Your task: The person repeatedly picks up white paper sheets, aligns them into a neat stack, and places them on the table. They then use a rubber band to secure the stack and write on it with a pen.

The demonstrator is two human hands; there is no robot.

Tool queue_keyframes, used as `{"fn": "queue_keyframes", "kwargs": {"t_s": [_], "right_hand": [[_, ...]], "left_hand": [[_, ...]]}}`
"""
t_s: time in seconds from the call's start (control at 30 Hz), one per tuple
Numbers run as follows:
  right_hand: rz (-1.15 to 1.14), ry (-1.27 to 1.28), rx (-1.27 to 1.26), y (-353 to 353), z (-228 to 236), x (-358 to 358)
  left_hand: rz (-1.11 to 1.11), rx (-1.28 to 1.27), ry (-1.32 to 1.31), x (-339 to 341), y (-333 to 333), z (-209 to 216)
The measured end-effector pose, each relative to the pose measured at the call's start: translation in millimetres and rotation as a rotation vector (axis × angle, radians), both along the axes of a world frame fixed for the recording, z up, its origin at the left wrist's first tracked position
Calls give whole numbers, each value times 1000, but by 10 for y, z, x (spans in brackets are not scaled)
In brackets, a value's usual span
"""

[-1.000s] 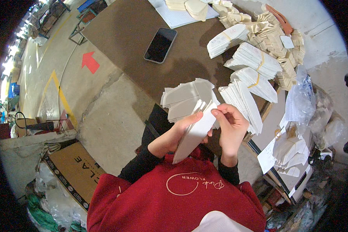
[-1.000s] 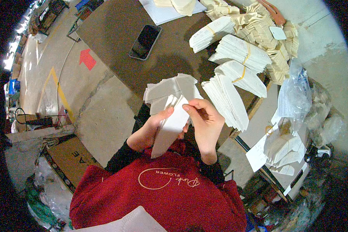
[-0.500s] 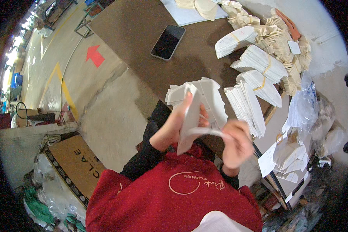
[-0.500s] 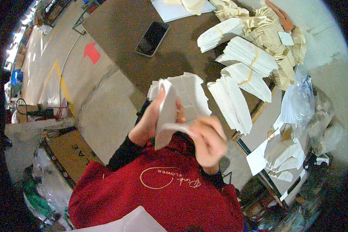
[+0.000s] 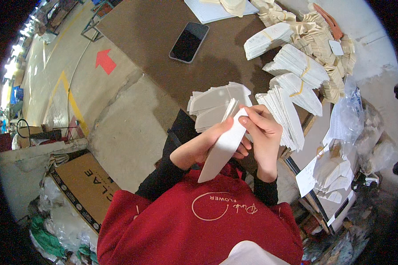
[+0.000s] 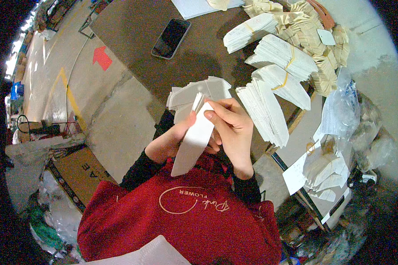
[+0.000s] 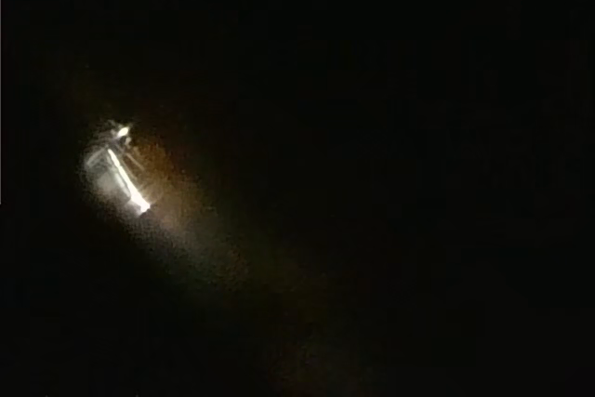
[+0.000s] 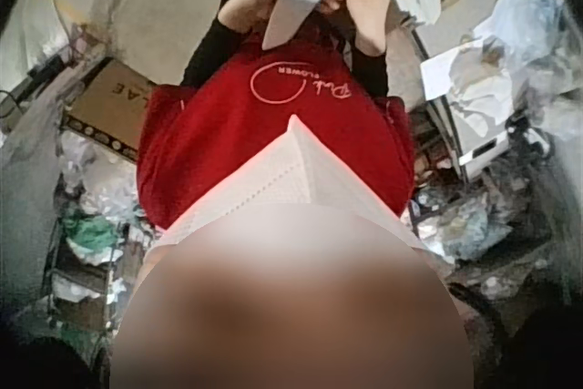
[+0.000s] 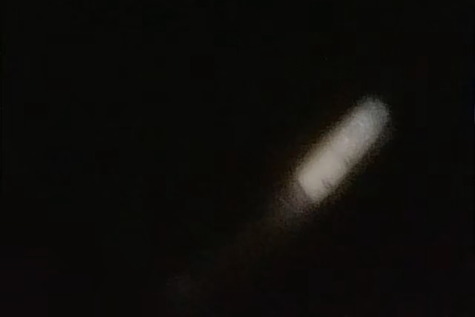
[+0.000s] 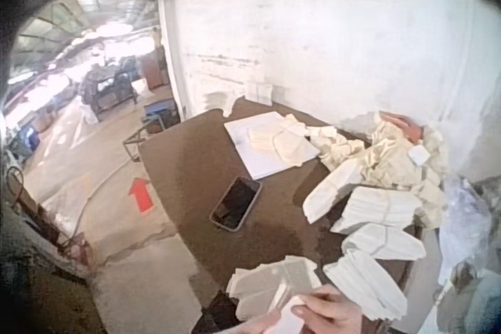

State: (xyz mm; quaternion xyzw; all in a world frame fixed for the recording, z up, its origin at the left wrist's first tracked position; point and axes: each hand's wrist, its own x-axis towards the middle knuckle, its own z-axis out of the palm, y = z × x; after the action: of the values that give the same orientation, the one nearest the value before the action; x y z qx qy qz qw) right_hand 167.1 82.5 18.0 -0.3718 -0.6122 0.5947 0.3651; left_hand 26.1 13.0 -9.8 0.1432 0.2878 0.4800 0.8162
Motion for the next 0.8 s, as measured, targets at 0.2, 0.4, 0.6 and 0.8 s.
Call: {"fn": "queue_keyframes", "kwargs": {"t_s": [0.2,0.4,0.6,0.8], "right_hand": [[-68,-304,232,-48,-11,-150],[42,-278,560,31,-200,-147],[-60,-552,518,433,-658,-303],[-118,-824,736,487,-1009,-371]], "left_hand": [[-1,-42,200,-29,-9,32],[-2,-176,-176,-75,-178,-56],[454,-51,792,-181,-66,-314],[425,221,2009,-470,139,-479]]}}
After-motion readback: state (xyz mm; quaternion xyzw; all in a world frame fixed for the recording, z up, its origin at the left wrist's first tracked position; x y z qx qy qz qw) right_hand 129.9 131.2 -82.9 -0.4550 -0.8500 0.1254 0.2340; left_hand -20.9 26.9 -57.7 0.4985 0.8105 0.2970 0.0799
